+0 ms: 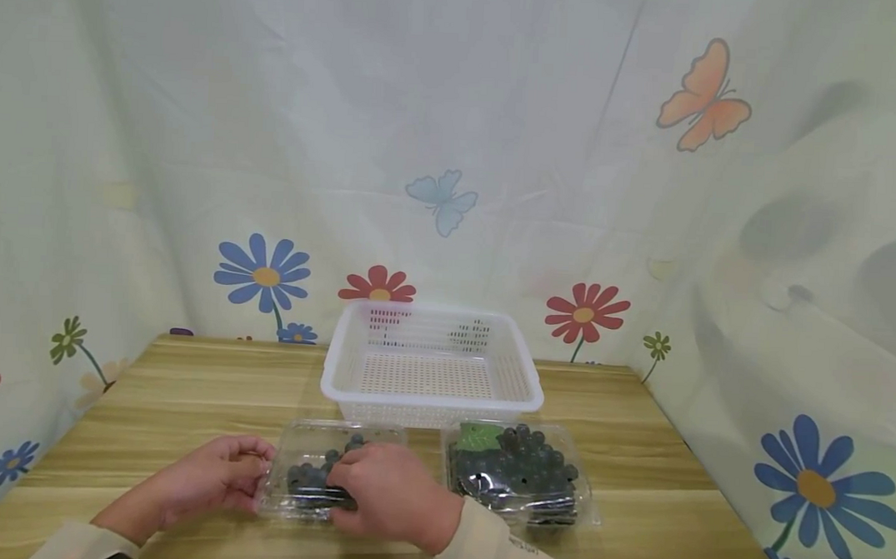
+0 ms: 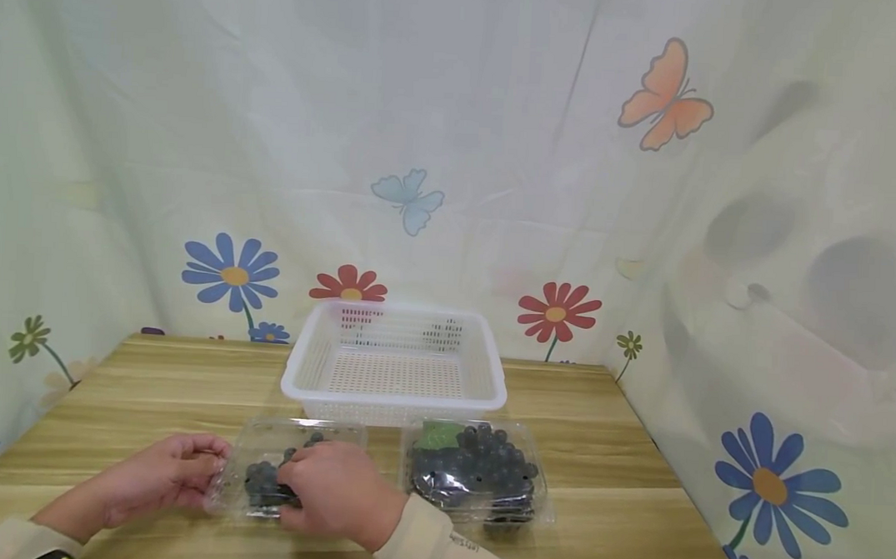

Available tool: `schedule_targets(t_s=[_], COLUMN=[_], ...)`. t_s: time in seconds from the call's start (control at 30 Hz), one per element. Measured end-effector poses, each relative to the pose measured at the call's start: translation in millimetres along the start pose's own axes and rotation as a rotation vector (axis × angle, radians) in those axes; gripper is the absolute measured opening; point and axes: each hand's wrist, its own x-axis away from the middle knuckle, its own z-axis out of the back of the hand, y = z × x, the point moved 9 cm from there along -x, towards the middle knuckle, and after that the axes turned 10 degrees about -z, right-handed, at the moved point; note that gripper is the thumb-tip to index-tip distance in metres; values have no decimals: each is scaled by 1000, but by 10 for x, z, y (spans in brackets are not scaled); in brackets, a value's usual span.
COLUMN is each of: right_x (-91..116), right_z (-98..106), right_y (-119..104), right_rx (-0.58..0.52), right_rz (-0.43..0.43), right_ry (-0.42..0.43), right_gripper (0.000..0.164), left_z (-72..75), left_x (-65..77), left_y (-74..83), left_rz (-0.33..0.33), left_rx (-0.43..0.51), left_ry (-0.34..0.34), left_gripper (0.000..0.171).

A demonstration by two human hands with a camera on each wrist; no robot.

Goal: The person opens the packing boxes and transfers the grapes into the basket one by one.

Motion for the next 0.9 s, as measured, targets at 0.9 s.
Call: schedule_targets(t_s=[0.9], right_x=[-112], right_z=[33], right_y=[-199], right_rx=[228], right_rz=[104], right_ry=[91], right_gripper=[22], left_z=[6], left_x=[12], left_y=[-89], left_rz=[46], left_rx=[99], left_ry=[12], left_gripper=[17])
